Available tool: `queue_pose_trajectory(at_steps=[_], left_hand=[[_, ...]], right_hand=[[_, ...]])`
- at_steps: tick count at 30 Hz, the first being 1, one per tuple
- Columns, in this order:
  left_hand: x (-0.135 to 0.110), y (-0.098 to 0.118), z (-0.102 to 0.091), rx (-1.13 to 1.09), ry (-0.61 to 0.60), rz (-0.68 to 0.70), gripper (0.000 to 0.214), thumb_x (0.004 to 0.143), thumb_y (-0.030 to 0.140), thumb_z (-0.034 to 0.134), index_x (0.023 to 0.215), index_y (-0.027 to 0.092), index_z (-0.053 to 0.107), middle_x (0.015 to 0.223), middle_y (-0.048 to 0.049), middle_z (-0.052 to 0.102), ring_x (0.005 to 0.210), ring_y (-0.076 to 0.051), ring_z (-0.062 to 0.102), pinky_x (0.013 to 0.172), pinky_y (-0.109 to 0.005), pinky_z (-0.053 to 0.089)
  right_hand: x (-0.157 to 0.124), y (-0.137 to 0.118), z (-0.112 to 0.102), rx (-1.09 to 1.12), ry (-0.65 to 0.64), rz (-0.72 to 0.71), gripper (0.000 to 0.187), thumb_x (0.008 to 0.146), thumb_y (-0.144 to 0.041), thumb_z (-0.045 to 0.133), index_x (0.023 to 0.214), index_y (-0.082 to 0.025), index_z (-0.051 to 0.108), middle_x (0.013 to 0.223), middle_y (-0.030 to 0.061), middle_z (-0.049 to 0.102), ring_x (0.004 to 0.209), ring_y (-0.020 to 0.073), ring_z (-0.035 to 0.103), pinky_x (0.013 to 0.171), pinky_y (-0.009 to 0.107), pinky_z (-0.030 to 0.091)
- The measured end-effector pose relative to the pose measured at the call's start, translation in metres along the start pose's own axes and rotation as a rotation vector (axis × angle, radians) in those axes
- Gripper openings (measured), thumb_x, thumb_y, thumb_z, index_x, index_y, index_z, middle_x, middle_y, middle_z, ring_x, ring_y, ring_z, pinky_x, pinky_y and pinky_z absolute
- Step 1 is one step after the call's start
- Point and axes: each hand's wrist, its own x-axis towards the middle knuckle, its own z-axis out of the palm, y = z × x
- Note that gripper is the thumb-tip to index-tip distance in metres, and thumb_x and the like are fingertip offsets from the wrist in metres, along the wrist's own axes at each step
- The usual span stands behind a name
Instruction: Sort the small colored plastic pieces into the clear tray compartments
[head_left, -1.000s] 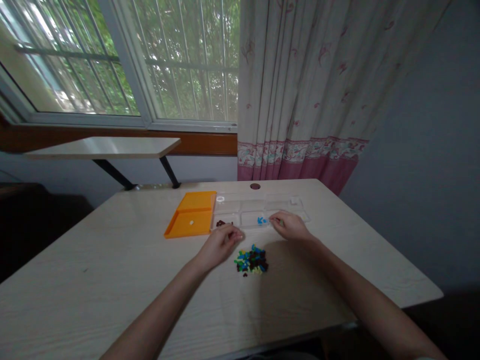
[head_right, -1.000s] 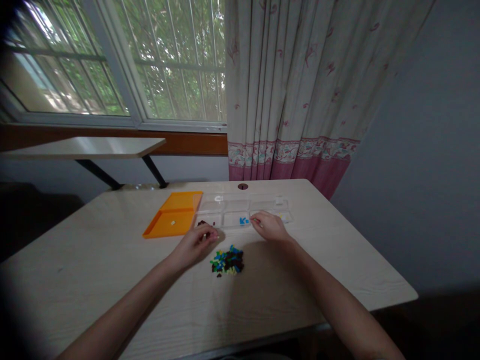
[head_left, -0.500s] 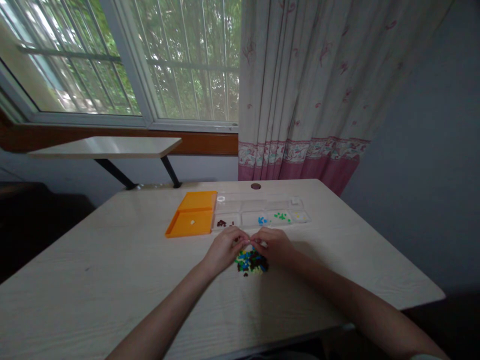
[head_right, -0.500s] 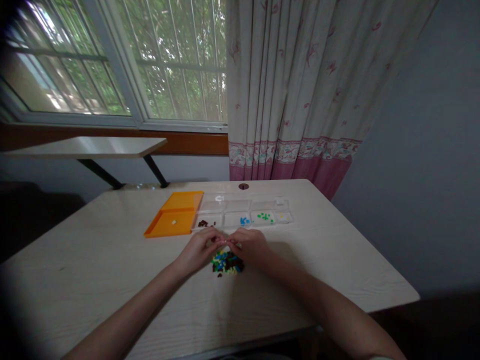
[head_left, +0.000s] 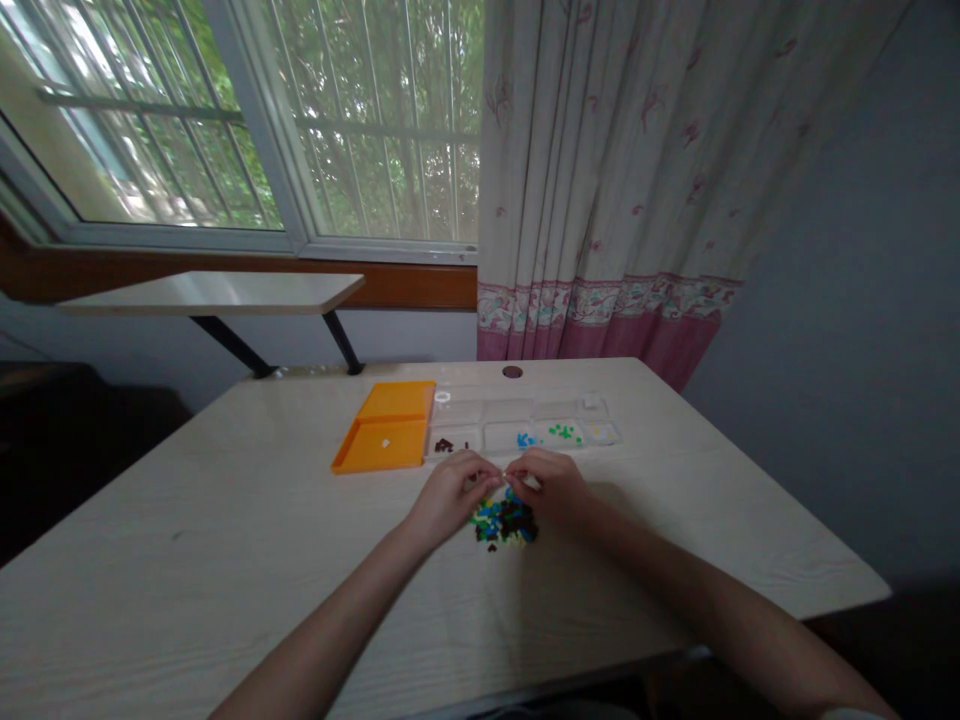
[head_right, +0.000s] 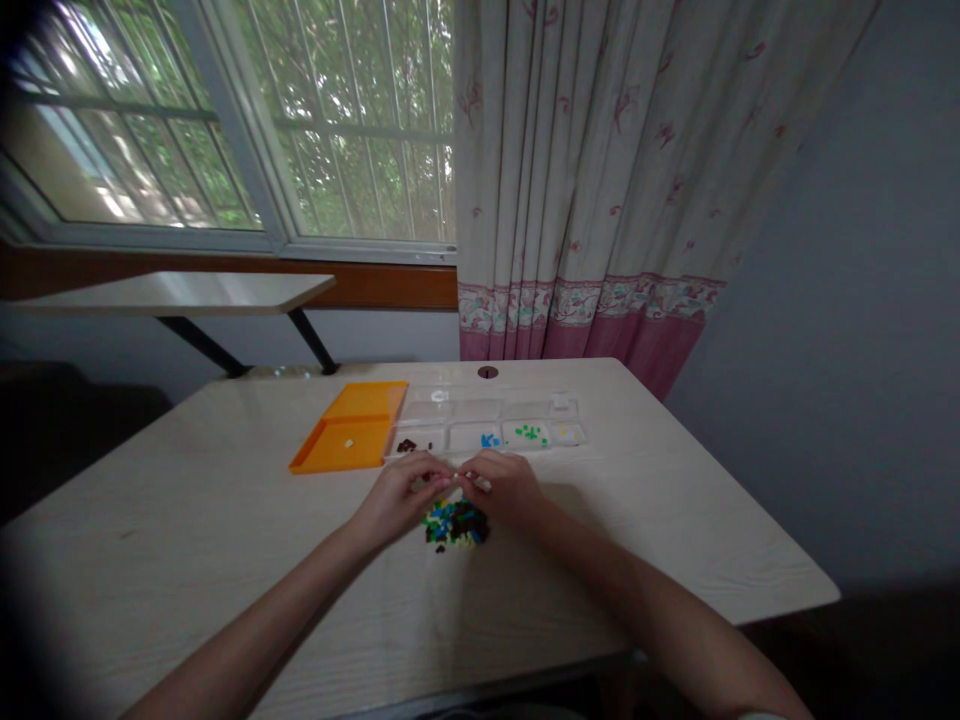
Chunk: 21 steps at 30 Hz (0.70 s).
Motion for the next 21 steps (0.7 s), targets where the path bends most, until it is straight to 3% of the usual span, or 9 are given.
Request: queue_pose_trajectory(at_steps=[18,21], left_hand=[[-0.001,0.004,-0.001,0.026,0.051,0.059,0.011,0.081,0.024,0.055,0.078,0.018,0.063,0.077,-0.0034,0.064,0.075,-0.015,0.057,0.07,-0.027,0.044],[-0.001,0.006,-0.005,0.056,0.095,0.087,0.011,0.082,0.023,0.053,0.078,0.018,0.062,0.076,-0.0041,0.063,0.076,-0.015,0.056,0.071,-0.028,0.044]], right_hand=[[-0.002,0.007,0.004,0.017,-0.019,-0.013,0.016,0.083,-0.029,0.053,0.08,-0.019,0.065,0.072,0.0029,0.066,0.065,0.0117,0.058,0.062,0.021,0.042],[0.0,0.016,-0.002,0.038,-0.109,-0.038,0.017,0.084,-0.03,0.052,0.083,-0.019,0.065,0.074,0.0032,0.066,0.068,0.0118,0.058,0.063,0.021,0.041]])
